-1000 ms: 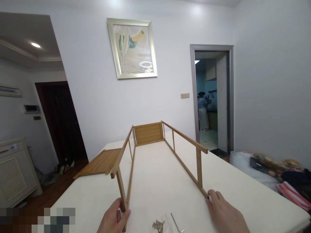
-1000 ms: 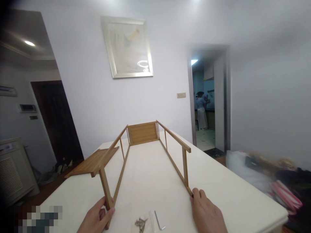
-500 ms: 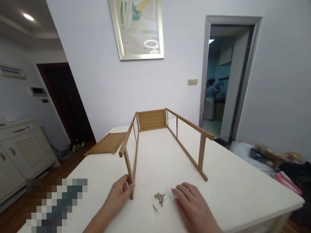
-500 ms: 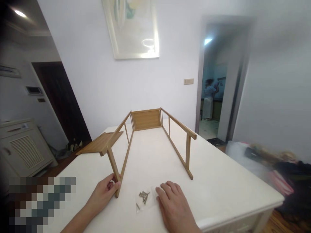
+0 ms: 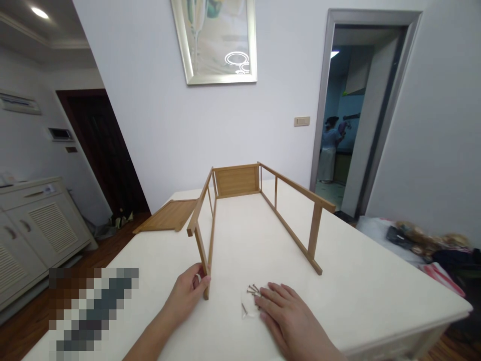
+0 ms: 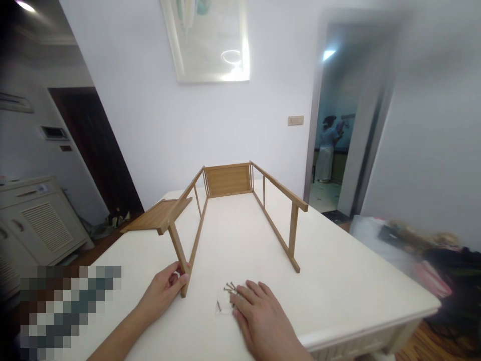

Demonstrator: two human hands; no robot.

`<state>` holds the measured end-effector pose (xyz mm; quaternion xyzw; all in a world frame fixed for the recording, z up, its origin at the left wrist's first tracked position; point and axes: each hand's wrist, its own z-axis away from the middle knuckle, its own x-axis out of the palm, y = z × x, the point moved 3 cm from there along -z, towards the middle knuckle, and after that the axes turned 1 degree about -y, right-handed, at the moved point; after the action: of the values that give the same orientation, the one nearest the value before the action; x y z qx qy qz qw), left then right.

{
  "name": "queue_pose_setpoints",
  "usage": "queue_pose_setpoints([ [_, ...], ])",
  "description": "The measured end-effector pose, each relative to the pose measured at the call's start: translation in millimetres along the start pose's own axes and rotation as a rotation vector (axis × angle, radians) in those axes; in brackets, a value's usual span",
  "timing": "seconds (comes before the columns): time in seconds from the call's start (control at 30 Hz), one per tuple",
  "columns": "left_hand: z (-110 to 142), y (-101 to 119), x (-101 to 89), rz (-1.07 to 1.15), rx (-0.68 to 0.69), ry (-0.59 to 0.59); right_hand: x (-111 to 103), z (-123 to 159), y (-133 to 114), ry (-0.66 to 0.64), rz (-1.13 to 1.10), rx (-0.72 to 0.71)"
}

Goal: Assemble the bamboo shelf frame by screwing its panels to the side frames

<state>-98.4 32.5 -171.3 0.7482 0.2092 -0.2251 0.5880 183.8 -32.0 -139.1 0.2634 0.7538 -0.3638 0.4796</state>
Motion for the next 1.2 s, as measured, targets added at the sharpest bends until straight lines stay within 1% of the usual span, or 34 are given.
queue_pose_setpoints([
  [0.1,-0.1,0.4,0.0,-0.011,-0.008,-0.009,-0.4,0.9,-1.9,0.044,-0.004,0.007],
  [0.23,0.6,2.2,-0.5,-0.016,-0.012,-0.014,0.5,1.6,-0.2,0.104,-0.04,-0.034],
  [0.37,0.9,3.4,-0.5,-0.014,-0.007,-0.001,5.0,-2.4,16.2,0.219,-0.118,-0.009],
  [0.43,0.5,3.0,-0.2,-0.011,-0.006,0.008,6.2,-9.1,26.2,0.243,-0.156,0.017],
  [0.5,0.1,2.4,0.3,-0.013,-0.008,0.01,5.0,-18.9,32.4,0.213,-0.166,0.024],
  [0.57,-0.1,2.1,0.7,-0.014,-0.007,0.011,1.3,-29.9,33.6,0.143,-0.159,0.014],
  [0.67,0.2,2.8,0.4,-0.013,0.001,0.015,-3.9,-44.9,29.0,-0.005,-0.113,-0.012],
  [0.73,0.4,3.6,-0.2,-0.018,0.0,0.02,-4.5,-52.3,25.9,-0.115,-0.053,-0.015],
  [0.8,0.5,4.6,-0.5,-0.025,-0.002,0.018,-3.7,-57.6,24.6,-0.192,0.006,-0.007],
  [0.97,0.8,7.9,-1.2,-0.031,-0.01,0.003,-6.3,-62.8,22.3,-0.237,0.098,0.019],
  [1.1,1.5,10.0,-1.7,-0.039,-0.016,-0.002,-9.9,-61.5,14.6,-0.285,0.194,0.004],
  [1.2,1.6,9.8,-1.4,-0.04,-0.024,-0.02,-9.5,-60.7,11.0,-0.266,0.256,-0.013],
])
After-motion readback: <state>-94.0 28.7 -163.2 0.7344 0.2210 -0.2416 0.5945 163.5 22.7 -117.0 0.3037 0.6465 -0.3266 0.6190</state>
